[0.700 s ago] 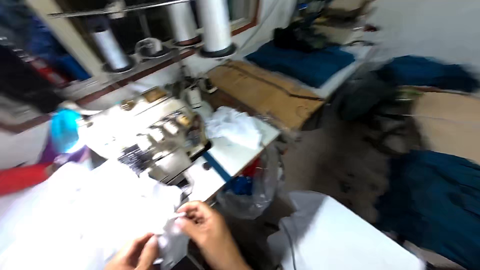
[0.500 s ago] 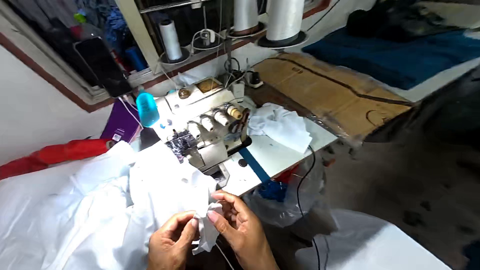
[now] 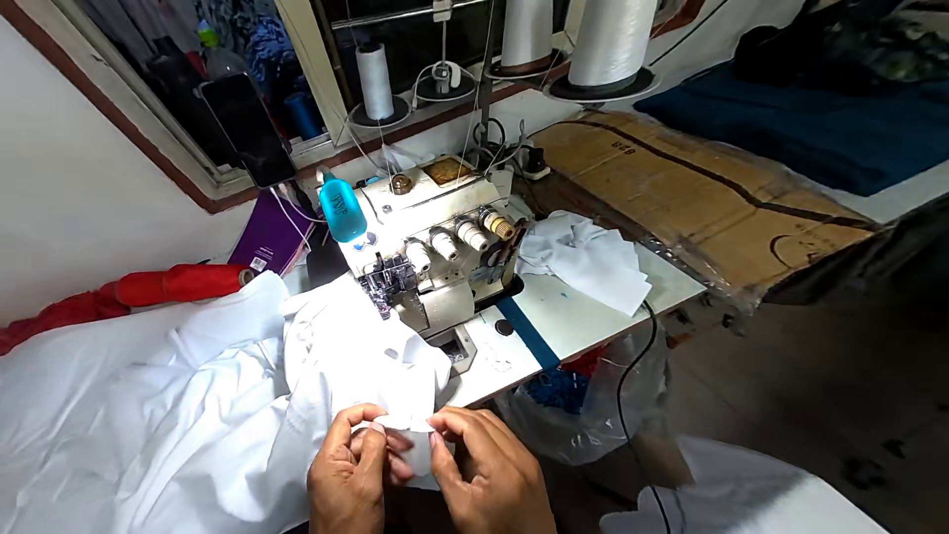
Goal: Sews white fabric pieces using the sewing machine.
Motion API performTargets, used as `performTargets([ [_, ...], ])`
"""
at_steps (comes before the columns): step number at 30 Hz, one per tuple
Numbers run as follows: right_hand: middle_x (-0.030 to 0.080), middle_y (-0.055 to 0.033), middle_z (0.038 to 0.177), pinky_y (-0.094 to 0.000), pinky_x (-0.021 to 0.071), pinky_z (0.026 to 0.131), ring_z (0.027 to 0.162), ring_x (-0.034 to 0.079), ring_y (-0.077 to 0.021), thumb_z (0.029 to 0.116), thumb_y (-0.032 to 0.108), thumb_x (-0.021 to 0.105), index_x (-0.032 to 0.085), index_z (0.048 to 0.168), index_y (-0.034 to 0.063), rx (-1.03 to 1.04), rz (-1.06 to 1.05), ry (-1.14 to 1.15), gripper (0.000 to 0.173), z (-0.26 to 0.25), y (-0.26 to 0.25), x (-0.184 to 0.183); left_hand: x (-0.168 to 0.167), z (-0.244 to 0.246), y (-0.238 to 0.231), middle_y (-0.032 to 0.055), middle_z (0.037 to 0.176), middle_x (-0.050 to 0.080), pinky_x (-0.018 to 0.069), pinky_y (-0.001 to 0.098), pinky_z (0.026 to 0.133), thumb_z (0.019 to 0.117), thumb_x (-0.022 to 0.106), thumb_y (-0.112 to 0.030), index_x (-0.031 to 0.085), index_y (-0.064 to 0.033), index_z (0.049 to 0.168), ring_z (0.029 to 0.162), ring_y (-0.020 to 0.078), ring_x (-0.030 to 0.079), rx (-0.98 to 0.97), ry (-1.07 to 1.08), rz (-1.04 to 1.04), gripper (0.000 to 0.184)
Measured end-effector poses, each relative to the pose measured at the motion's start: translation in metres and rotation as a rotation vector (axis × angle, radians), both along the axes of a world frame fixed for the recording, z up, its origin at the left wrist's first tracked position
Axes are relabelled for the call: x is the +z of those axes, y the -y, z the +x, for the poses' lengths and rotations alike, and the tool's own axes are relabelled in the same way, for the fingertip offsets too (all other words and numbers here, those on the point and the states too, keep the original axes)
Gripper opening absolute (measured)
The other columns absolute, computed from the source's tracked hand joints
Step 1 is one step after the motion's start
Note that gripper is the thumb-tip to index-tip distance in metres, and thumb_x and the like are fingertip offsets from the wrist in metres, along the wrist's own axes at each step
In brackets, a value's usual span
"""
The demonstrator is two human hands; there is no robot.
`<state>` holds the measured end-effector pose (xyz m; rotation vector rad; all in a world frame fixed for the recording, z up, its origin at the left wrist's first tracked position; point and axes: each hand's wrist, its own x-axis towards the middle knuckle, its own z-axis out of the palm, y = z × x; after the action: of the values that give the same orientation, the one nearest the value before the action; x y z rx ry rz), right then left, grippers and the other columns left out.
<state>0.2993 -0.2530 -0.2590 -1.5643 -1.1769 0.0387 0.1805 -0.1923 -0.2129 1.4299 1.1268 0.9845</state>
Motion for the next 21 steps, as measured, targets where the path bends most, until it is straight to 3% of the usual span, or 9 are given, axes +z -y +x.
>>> performTargets([
  [3,0.076,-0.0055,0.094,-0.0294,0.0597,0.078,0.085,0.072,-0.0147,0.0928,0.013,0.071,0.077,0.096,0.0058,0.140,0.001,-0.008,0.010,-0.014,0.009,0.009,0.000,0.005,-0.004,0.0015,0.075,0.071,0.0622,0.0277,0.062,0.0999,0.039,0.006,0.053,0.0013,0.113,0.063,0.0105,0.071,0.046,0.156,-0.052,0.020],
  [5,0.076,-0.0057,0.091,-0.0272,0.0601,0.075,0.081,0.071,-0.0111,0.0930,0.015,0.074,0.077,0.096,0.0031,0.195,-0.047,-0.265,0.012,-0.015,0.015,0.016,0.001,0.006,-0.008,0.0023,0.075,0.068,0.0602,0.0259,0.059,0.1011,0.036,0.002,0.053,-0.0001,0.111,0.060,0.0095,0.068,0.061,0.288,-0.146,0.019],
  [9,0.072,-0.0019,0.094,-0.0262,0.0582,0.071,0.080,0.068,-0.0081,0.0917,0.033,0.075,0.073,0.108,0.0046,0.270,-0.235,-0.736,0.033,0.008,0.006,0.012,0.005,-0.001,-0.008,0.0052,0.078,0.069,0.0574,0.0241,0.051,0.1023,0.034,-0.002,0.054,-0.0007,0.113,0.057,0.0092,0.066,-0.019,0.357,-0.298,0.022],
  [12,0.073,-0.0041,0.081,-0.0268,0.0605,0.070,0.073,0.071,-0.0101,0.0914,0.018,0.075,0.073,0.095,0.0027,0.312,-0.152,-1.016,0.016,0.003,-0.010,0.012,0.004,0.001,-0.004,0.0090,0.080,0.072,0.0542,0.0235,0.042,0.1035,0.035,-0.001,0.052,0.0018,0.124,0.050,0.0096,0.064,-0.065,0.347,-0.299,0.027],
  [14,0.073,-0.0058,0.078,-0.0257,0.0607,0.067,0.069,0.070,-0.0106,0.0906,0.010,0.075,0.073,0.095,0.0002,0.230,-0.076,-1.065,0.011,-0.003,-0.014,0.016,0.002,0.000,0.004,0.0088,0.092,0.073,0.0559,0.0229,0.046,0.1063,0.033,-0.004,0.045,0.0018,0.131,0.053,0.0081,0.065,-0.038,0.303,-0.267,0.028],
  [17,0.075,-0.0060,0.078,-0.0237,0.0589,0.056,0.064,0.071,-0.0095,0.0905,0.003,0.074,0.068,0.103,-0.0009,0.199,-0.049,-1.146,0.015,-0.011,-0.013,0.027,-0.006,-0.006,0.020,-0.0006,0.097,0.071,0.0582,0.0261,0.076,0.1012,0.044,-0.005,0.051,0.0017,0.124,0.082,0.0053,0.069,-0.082,0.239,-0.229,0.025],
  [18,0.074,-0.0050,0.076,-0.0226,0.0558,0.050,0.060,0.069,-0.0083,0.0914,0.003,0.073,0.066,0.104,-0.0004,0.207,-0.055,-1.169,0.014,-0.014,-0.012,0.030,-0.006,-0.004,0.025,-0.0019,0.096,0.072,0.0583,0.0252,0.078,0.1002,0.046,-0.004,0.055,0.0017,0.121,0.085,0.0045,0.069,-0.093,0.246,-0.226,0.023],
  [21,0.073,-0.0050,0.076,-0.0237,0.0556,0.048,0.058,0.068,-0.0087,0.0958,0.002,0.066,0.066,0.102,-0.0009,0.263,-0.073,-1.227,0.007,-0.020,-0.008,0.033,-0.006,0.003,0.022,-0.0001,0.086,0.074,0.0612,0.0250,0.070,0.0999,0.053,0.000,0.067,0.0007,0.105,0.075,0.0061,0.071,-0.018,0.257,-0.130,0.014],
])
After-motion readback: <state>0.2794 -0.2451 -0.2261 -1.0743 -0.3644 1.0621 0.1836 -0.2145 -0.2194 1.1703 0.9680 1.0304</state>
